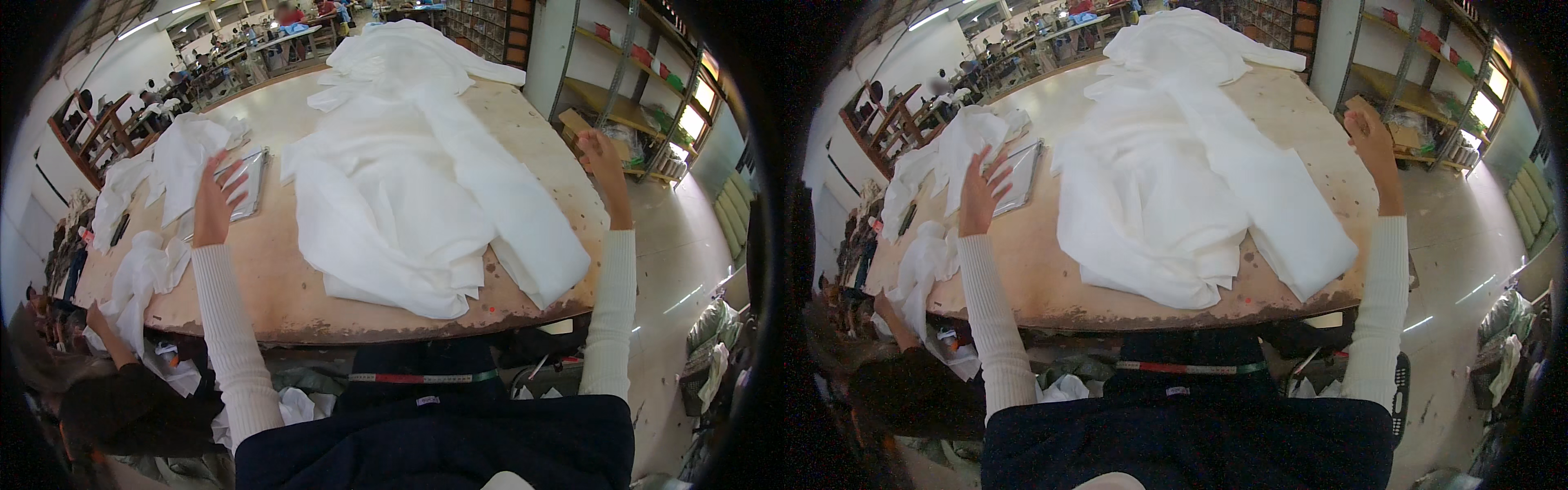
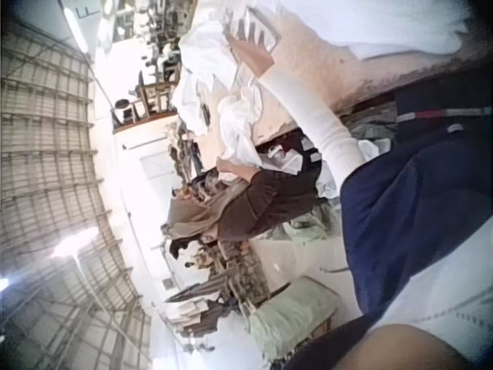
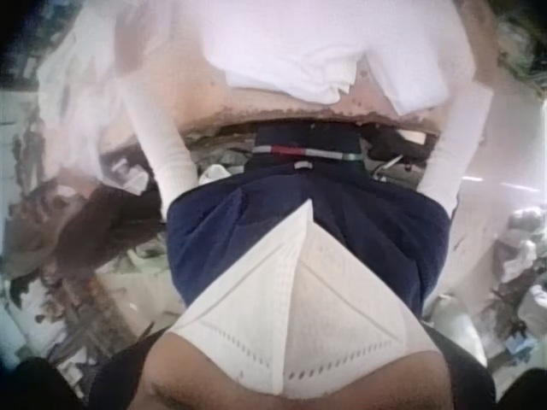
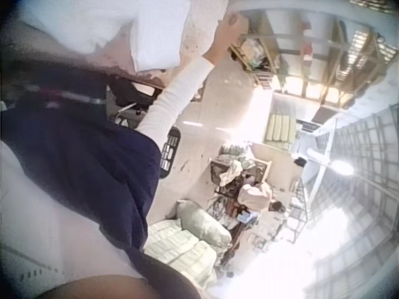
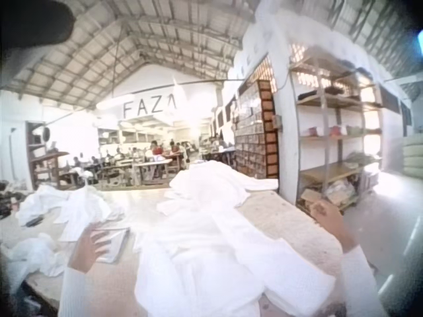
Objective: The person measures and cuts white fabric pieces on a worktable using a measuring tape and scissors. They repeatedly fold, align, and trim the fabric, then stack the cut pieces on the table.
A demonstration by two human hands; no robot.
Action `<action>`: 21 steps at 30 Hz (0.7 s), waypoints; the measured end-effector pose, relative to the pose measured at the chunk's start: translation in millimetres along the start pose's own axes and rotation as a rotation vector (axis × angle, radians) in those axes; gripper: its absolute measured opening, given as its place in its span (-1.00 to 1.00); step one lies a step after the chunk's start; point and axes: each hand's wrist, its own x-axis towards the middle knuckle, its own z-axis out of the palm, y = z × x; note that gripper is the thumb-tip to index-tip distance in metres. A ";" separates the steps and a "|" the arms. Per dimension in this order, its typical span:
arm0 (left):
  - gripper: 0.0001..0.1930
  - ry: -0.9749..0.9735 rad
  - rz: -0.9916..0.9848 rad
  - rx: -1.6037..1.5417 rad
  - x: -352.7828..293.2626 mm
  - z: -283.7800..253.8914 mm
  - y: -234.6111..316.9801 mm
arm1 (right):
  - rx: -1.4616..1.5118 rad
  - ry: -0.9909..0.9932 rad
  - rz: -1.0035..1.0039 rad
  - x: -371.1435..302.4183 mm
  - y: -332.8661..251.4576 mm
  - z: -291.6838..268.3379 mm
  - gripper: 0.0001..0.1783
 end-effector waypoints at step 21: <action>-0.82 -0.033 0.359 1.167 -72.2 -96.2 63.4 | -0.438 -0.281 -0.185 -53.0 5.4 -83.4 -0.71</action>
